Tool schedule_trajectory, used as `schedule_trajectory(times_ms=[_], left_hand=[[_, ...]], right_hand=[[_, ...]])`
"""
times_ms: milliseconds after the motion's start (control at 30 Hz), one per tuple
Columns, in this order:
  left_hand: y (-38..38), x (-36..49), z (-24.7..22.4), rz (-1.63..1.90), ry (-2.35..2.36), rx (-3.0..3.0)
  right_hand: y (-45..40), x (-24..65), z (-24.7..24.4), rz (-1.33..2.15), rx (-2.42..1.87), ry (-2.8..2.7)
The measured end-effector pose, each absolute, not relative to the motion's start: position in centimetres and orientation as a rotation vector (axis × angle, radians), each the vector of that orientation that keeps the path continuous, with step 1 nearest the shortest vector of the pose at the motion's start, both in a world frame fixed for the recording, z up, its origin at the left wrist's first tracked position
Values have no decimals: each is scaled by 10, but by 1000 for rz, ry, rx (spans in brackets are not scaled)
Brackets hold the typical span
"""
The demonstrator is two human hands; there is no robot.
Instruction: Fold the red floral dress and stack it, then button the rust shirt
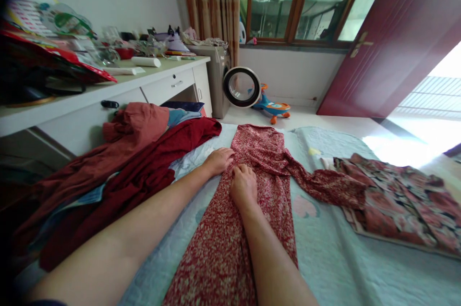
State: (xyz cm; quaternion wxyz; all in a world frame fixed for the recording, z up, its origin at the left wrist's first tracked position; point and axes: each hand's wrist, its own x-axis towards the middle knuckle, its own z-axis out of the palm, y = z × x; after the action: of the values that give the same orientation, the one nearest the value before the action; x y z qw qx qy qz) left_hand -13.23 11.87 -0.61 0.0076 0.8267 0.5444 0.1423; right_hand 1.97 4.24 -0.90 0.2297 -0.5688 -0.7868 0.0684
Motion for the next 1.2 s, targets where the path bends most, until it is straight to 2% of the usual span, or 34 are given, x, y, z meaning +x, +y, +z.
schedule_trajectory(times_ms=[267,433,867,1200], left_hand=[[134,-123,-4,506,1780,2567],[146,-116,-12,420,1692,2597],[211,-114,-6,290,1890,2513],[235,-114,-11,298,1842,2533]], right_hand=[[44,18,-10,179,-1597,-2158],[43,18,-10,178,-1593,-2147],[43,17,-11,199,-1596,-2117],[42,16,-9,215,-1600,-2103]])
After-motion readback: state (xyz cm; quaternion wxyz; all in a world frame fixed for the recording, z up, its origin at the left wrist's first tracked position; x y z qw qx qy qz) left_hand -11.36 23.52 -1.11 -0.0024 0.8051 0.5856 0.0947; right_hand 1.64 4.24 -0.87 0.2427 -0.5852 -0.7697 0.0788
